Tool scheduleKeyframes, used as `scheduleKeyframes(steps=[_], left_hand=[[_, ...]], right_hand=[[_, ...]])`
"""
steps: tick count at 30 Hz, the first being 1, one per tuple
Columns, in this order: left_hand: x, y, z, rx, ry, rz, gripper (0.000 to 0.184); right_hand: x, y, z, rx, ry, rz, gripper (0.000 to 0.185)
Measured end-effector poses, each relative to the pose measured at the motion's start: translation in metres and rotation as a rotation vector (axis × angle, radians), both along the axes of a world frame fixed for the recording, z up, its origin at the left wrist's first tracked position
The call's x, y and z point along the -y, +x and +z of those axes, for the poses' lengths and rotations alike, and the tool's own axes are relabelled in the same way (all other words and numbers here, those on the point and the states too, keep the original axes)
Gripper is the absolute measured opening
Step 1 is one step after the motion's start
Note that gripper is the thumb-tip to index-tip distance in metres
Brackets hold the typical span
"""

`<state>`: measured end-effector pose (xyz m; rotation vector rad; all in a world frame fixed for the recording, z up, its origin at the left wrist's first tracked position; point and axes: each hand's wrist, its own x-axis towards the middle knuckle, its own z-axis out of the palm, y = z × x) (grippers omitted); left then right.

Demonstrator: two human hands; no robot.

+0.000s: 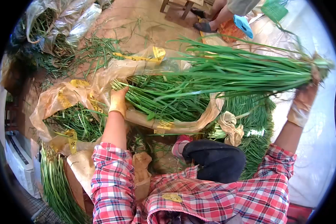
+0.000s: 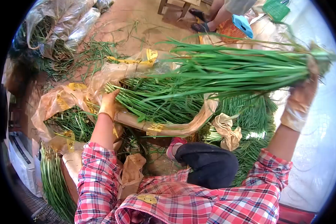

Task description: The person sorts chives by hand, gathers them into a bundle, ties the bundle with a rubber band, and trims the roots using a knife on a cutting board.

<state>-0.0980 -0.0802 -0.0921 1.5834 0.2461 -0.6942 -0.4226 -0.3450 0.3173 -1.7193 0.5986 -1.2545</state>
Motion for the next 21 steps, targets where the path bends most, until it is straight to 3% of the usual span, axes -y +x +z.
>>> scheduleKeyframes(steps=[1,2,3,5,6,7,8,11,13,14,15,17,21], left_hand=[[-0.009,0.014,-0.006,0.049,0.185,-0.105,0.066],[-0.017,0.031,-0.019,0.079,0.137,-0.035,0.069],[-0.03,0.021,0.037,0.263,0.093,-0.079,0.065],[-0.05,0.018,0.114,0.376,0.018,-0.101,0.06],[-0.059,0.003,0.166,0.348,-0.31,-0.168,0.063],[-0.069,-0.008,0.205,0.373,-0.324,-0.159,0.063],[-0.079,-0.018,0.238,0.488,-0.486,-0.315,0.07],[-0.08,-0.052,0.276,0.645,-0.826,-0.583,0.09],[-0.075,-0.096,0.267,0.381,-1.016,-0.72,0.091],[-0.075,-0.12,0.248,0.0,-1.24,-0.89,0.088],[-0.113,-0.155,0.279,-0.434,-1.112,-0.883,0.081],[-0.132,-0.192,0.273,-0.496,-1.159,-0.924,0.079],[-0.175,-0.238,0.267,-0.548,-1.129,-0.933,0.076]], right_hand=[[-0.002,0.002,-0.01,-0.033,-0.017,0.012,0.058],[0.013,-0.005,-0.019,0.055,0.068,0.038,0.054],[-0.004,0.001,-0.025,0.094,0.16,0.101,0.049],[-0.025,0.012,-0.025,0.165,0.204,0.28,0.047],[-0.032,0.014,-0.03,0.156,0.273,0.329,0.049],[-0.049,0.019,-0.025,0.143,0.329,0.376,0.052],[-0.078,0.024,-0.015,0.135,0.328,0.44,0.054],[-0.16,0.045,0.011,0.138,0.328,0.585,0.062],[-0.178,0.054,0.022,0.077,0.441,0.669,0.052],[-0.178,0.059,0.022,0.058,0.539,0.664,0.035],[-0.19,0.072,0.022,0.215,0.579,0.649,0.024],[-0.201,0.074,0.028,0.031,0.585,0.598,0.022],[-0.191,0.091,-0.01,0.014,0.741,0.513,0.016]])
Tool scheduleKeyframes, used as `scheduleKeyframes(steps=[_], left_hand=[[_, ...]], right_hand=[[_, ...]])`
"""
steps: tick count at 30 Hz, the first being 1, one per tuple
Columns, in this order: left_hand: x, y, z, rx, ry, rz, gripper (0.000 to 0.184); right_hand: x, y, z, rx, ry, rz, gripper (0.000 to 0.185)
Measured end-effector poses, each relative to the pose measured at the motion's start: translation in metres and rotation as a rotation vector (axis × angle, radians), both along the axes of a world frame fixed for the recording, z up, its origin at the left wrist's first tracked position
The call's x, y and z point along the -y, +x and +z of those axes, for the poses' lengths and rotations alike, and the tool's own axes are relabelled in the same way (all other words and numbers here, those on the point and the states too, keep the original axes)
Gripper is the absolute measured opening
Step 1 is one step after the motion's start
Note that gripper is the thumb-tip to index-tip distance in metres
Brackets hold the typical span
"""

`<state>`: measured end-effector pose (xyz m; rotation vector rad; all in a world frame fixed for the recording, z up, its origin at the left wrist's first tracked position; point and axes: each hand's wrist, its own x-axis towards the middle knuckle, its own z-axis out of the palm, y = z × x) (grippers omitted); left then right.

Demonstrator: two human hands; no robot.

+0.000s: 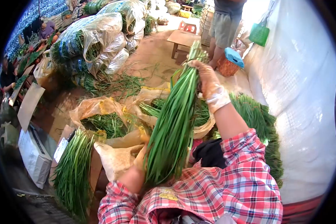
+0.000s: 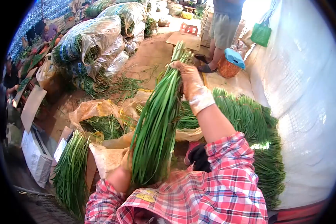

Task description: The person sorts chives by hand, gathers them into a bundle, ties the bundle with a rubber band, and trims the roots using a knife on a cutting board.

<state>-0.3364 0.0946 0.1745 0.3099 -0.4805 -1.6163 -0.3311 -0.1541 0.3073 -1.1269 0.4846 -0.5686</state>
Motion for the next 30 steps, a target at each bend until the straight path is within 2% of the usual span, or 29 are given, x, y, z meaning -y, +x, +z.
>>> scheduleKeyframes(steps=[3,5,6,7,8,9,10,12,13,14,15,16,17,18,20,21,22,23,24,25,26,27,30], left_hand=[[-0.025,-0.027,-0.002,0.057,0.073,0.033,0.075],[-0.032,-0.043,0.005,0.121,0.152,0.097,0.075],[-0.032,-0.053,0.015,0.222,0.329,0.141,0.078],[-0.032,-0.059,0.019,0.249,0.394,0.212,0.06],[-0.035,-0.058,0.022,0.267,0.408,0.205,0.06],[-0.039,-0.054,0.025,0.539,0.357,0.305,0.053],[-0.044,-0.049,0.028,0.81,0.294,0.4,0.047],[-0.056,-0.032,0.02,0.641,0.544,0.417,0.044],[-0.062,-0.026,0.026,0.582,0.551,0.42,0.045],[-0.067,-0.02,0.032,0.523,0.556,0.425,0.047],[-0.078,-0.005,0.02,0.755,0.578,0.42,0.05],[-0.081,0.003,0.023,0.76,0.525,0.434,0.045],[-0.082,0.001,0.04,0.689,0.564,0.427,0.046],[-0.088,0.005,0.045,0.748,0.591,0.427,0.047],[-0.099,0.014,0.055,0.863,0.646,0.424,0.048],[-0.107,0.016,0.054,0.874,0.672,0.427,0.046],[-0.115,0.017,0.054,0.883,0.697,0.43,0.044],[-0.13,0.027,0.052,0.967,0.746,0.299,0.055],[-0.14,0.026,0.048,0.968,0.763,0.291,0.055],[-0.144,0.024,0.051,1.03,0.8,0.267,0.055],[-0.14,0.018,0.06,1.091,0.83,0.246,0.054],[-0.135,0.007,0.076,0.935,0.852,0.256,0.051],[-0.165,0.012,0.042,0.818,0.923,0.247,0.049]], right_hand=[[-0.006,0.017,-0.042,-0.006,0.088,-0.048,0.014],[-0.025,0.021,-0.048,-0.033,0.118,-0.072,0.014],[-0.032,0.022,-0.056,-0.016,0.125,-0.052,0.019],[-0.035,0.025,-0.06,-0.079,0.081,-0.023,0.022],[-0.033,0.028,-0.063,-0.141,0.033,0.008,0.025],[-0.022,0.023,-0.069,-0.036,-0.102,0.231,0.036],[-0.019,0.004,-0.042,-0.255,-0.387,0.327,0.049],[0.017,-0.006,-0.043,-0.624,-0.637,0.508,0.068],[0.03,-0.012,-0.063,-0.503,-0.609,0.554,0.088],[0.03,-0.024,-0.077,-0.318,-0.36,0.518,0.095],[0.021,-0.032,-0.099,-0.135,-0.155,0.581,0.093],[0.005,-0.041,-0.12,0.053,0.049,0.634,0.094],[-0.023,-0.049,-0.133,0.099,0.229,0.602,0.092],[-0.05,-0.05,-0.142,0.143,0.411,0.57,0.092],[-0.084,-0.035,-0.159,0.402,0.557,0.767,0.09],[-0.1,-0.031,-0.16,0.371,0.552,0.704,0.083],[-0.109,-0.037,-0.141,0.263,0.402,0.69,0.064],[-0.112,-0.033,-0.139,0.176,0.171,0.713,0.053],[-0.113,-0.029,-0.138,0.085,-0.061,0.729,0.043],[-0.113,-0.031,-0.134,0.087,-0.045,0.728,0.043],[-0.112,-0.034,-0.128,-0.062,-0.097,0.79,0.038],[-0.112,-0.036,-0.127,-0.217,-0.148,0.852,0.034],[-0.113,-0.028,-0.166,-0.297,-0.274,0.859,0.027]])
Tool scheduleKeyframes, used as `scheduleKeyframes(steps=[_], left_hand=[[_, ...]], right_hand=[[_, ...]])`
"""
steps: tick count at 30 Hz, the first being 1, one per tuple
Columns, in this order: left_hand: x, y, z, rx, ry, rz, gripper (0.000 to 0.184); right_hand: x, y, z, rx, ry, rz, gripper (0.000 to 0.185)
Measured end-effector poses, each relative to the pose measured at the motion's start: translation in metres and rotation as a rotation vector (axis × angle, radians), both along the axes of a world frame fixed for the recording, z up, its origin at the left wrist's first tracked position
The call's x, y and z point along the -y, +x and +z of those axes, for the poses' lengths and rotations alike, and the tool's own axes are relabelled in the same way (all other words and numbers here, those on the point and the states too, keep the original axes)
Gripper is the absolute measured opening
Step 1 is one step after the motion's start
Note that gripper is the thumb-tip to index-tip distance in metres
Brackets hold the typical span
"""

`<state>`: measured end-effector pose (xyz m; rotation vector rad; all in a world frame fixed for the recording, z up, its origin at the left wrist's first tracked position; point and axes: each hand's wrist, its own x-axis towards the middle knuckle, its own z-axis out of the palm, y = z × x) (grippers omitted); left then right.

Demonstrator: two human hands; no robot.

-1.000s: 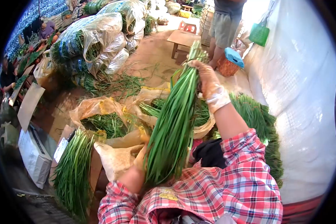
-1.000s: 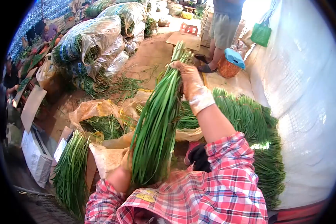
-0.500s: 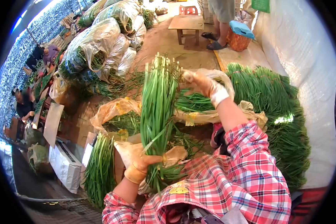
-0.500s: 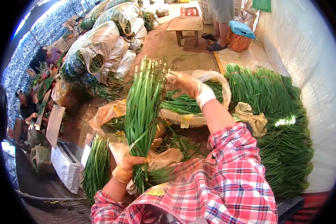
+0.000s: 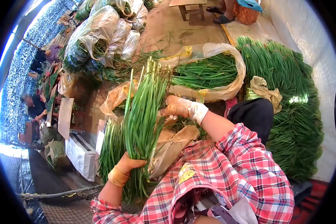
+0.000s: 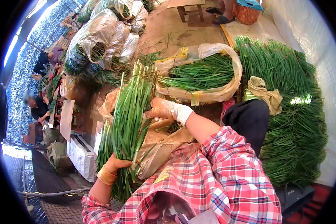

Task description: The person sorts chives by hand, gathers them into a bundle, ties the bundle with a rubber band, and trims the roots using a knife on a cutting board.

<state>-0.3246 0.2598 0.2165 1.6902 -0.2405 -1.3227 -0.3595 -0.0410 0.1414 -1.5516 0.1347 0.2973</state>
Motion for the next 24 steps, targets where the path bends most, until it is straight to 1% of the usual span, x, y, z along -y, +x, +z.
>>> scheduleKeyframes(steps=[1,2,4,6,8,10,12,13,14,15,16,17,18,19,20,21,22,24], left_hand=[[0.009,-0.01,0.016,-0.048,-0.034,0.048,0.048],[0.009,-0.013,0.016,-0.054,-0.031,0.048,0.048],[0.007,-0.018,0.014,-0.039,0.012,0.113,0.043],[0.006,-0.021,0.02,-0.076,0.035,0.092,0.042],[0.002,-0.026,0.022,-0.009,0.143,0.094,0.039],[-0.008,-0.026,0.017,-0.029,0.11,0.105,0.037],[-0.013,-0.028,0.02,-0.115,0.177,0.069,0.038],[-0.023,-0.027,0.015,-0.089,0.149,0.036,0.033],[-0.028,-0.027,0.009,-0.09,0.148,0.039,0.033],[-0.031,-0.028,0.005,-0.042,0.088,0.037,0.033],[-0.031,-0.027,0.003,0.008,0.025,0.034,0.033],[-0.022,-0.027,0.008,-0.022,0.028,0.016,0.033],[-0.02,-0.027,0.007,-0.022,0.029,0.015,0.033],[-0.017,-0.025,0.003,0.133,0.052,-0.029,0.031],[-0.016,-0.024,-0.001,0.287,0.076,-0.073,0.029],[-0.021,-0.021,-0.005,0.111,0.104,-0.041,0.026],[-0.021,-0.021,-0.002,0.11,0.11,-0.042,0.026],[-0.02,-0.021,0.007,0.002,0.167,0.059,0.028]], right_hand=[[0.001,0.001,-0.006,-0.063,0.011,-0.034,0.029],[0.006,-0.003,-0.01,-0.126,0.023,-0.165,0.028],[0.024,-0.003,-0.023,-0.065,-0.114,-0.185,0.026],[0.051,-0.006,-0.033,0.026,-0.171,-0.325,0.019],[0.091,-0.001,-0.063,-0.036,0.054,-0.631,0.018],[0.126,-0.013,-0.055,0.039,-0.066,-0.825,0.015],[0.161,-0.029,-0.045,-0.054,0.094,-1.114,0.02],[0.172,-0.036,-0.042,0.027,0.162,-1.042,0.02],[0.18,-0.039,-0.04,0.106,0.224,-0.968,0.02],[0.179,-0.039,-0.044,0.136,0.363,-0.831,0.028],[0.152,-0.041,-0.022,0.131,0.407,-0.757,0.042],[0.132,-0.035,-0.016,0.158,0.505,-0.479,0.057],[0.114,-0.025,-0.022,0.039,0.424,-0.322,0.073],[0.083,-0.021,0.002,-0.057,0.221,-0.137,0.082],[0.049,-0.008,-0.015,0.281,0.162,-0.266,0.085],[0.042,0.006,-0.031,0.364,-0.078,-0.219,0.081],[0.04,0.012,-0.031,0.292,-0.203,-0.215,0.075],[0.038,0.013,-0.014,0.107,-0.406,-0.23,0.065]])
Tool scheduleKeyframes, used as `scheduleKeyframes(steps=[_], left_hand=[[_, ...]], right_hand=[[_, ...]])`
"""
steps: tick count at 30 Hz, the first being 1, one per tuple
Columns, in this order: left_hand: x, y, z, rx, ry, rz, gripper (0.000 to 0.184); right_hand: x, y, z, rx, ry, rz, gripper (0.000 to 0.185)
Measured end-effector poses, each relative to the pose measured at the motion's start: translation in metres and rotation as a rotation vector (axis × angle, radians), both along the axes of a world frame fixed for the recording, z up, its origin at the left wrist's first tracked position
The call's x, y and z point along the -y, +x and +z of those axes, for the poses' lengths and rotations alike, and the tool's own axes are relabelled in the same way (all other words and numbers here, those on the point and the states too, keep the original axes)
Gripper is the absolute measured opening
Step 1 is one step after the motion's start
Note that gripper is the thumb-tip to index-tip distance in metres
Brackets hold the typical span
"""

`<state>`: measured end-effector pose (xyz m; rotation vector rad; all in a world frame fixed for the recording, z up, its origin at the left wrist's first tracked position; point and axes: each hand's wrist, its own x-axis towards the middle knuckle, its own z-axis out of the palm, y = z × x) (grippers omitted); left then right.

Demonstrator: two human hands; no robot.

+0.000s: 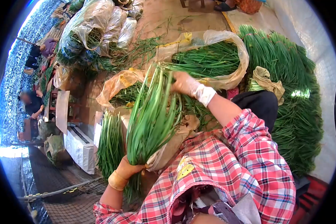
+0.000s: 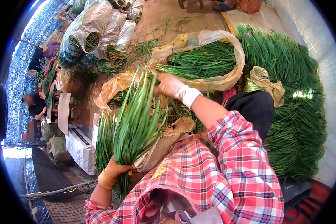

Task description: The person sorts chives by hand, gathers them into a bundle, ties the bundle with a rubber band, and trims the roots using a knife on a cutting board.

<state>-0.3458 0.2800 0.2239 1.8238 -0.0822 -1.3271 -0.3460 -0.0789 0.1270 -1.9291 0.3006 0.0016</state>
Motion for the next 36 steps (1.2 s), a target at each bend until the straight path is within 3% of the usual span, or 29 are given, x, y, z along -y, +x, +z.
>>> scheduleKeyframes(steps=[1,2,4,5,6,8,10,11,12,14,16,19,21,23,26,28,29,30,31,32,33,34,36], left_hand=[[-0.003,-0.002,-0.004,0.03,-0.03,0.061,0.019],[0.001,-0.004,0.001,0.03,-0.029,0.064,0.019],[0.009,-0.008,0.016,-0.118,-0.088,0.127,0.016],[0.001,-0.009,0.012,-0.095,-0.112,0.119,0.017],[-0.003,-0.007,0.009,-0.095,-0.112,0.119,0.017],[-0.006,-0.005,0.006,-0.082,-0.138,0.111,0.016],[0.002,-0.004,0.009,-0.073,-0.149,0.147,0.017],[0.002,-0.001,0.007,-0.093,-0.202,0.125,0.017],[0.001,0.002,0.005,-0.113,-0.251,0.102,0.018],[-0.017,0.01,-0.015,-0.188,-0.295,0.09,0.021],[-0.021,0.01,-0.022,-0.369,-0.446,0.159,0.022],[-0.001,-0.003,-0.011,-0.331,-0.466,0.177,0.022],[0.0,-0.003,-0.015,-0.356,-0.496,0.122,0.022],[0.002,-0.006,-0.014,-0.334,-0.45,0.093,0.022],[0.012,-0.013,0.005,-0.276,-0.341,0.089,0.025],[0.012,-0.016,0.015,-0.168,-0.164,0.068,0.028],[0.005,-0.013,0.016,-0.19,-0.115,0.087,0.029],[-0.004,-0.01,0.014,-0.193,-0.116,0.091,0.029],[-0.013,-0.007,0.009,-0.175,-0.103,0.042,0.03],[-0.019,-0.003,0.005,-0.158,-0.088,-0.007,0.031],[-0.022,-0.002,0.003,-0.074,-0.037,-0.021,0.027],[-0.025,0.001,-0.001,-0.008,0.035,-0.053,0.026],[-0.031,0.004,-0.014,0.286,0.122,-0.169,0.031]], right_hand=[[0.014,0.01,-0.029,0.148,-0.099,-0.073,0.062],[0.024,0.01,-0.024,0.176,0.004,-0.142,0.06],[0.052,0.008,-0.026,0.025,-0.094,-0.554,0.036],[0.071,-0.003,-0.026,0.164,0.593,-0.779,0.027],[0.099,-0.011,-0.044,0.294,0.607,-0.774,0.022],[0.09,-0.022,-0.028,0.085,0.665,-0.618,0.02],[0.06,-0.027,-0.029,0.134,0.872,-0.476,0.013],[0.05,-0.034,-0.028,0.189,1.118,-0.359,0.014],[0.034,-0.039,-0.028,0.204,1.279,-0.402,0.016],[0.016,-0.039,-0.063,0.311,1.483,-0.249,0.022],[-0.006,-0.025,-0.095,0.082,1.268,0.114,0.049],[-0.044,0.0,-0.064,0.041,0.526,0.352,0.048],[-0.057,0.014,-0.053,0.026,0.312,0.344,0.04],[-0.061,0.02,-0.048,0.023,0.425,0.202,0.034],[-0.044,0.026,-0.043,0.119,0.882,-0.149,0.03],[-0.015,0.024,-0.037,0.202,1.262,-0.478,0.032],[-0.003,0.004,0.002,0.192,1.459,-0.769,0.03],[0.033,0.006,-0.03,0.505,1.434,-0.708,0.042],[0.05,-0.008,-0.005,0.501,1.178,-0.798,0.038],[0.084,-0.009,-0.025,0.501,0.921,-0.732,0.033],[0.113,-0.013,-0.061,0.951,1.486,-0.077,0.027],[0.127,-0.019,-0.075,0.859,1.418,-0.407,0.026],[0.101,-0.031,-0.039,0.433,1.275,-0.788,0.026]])
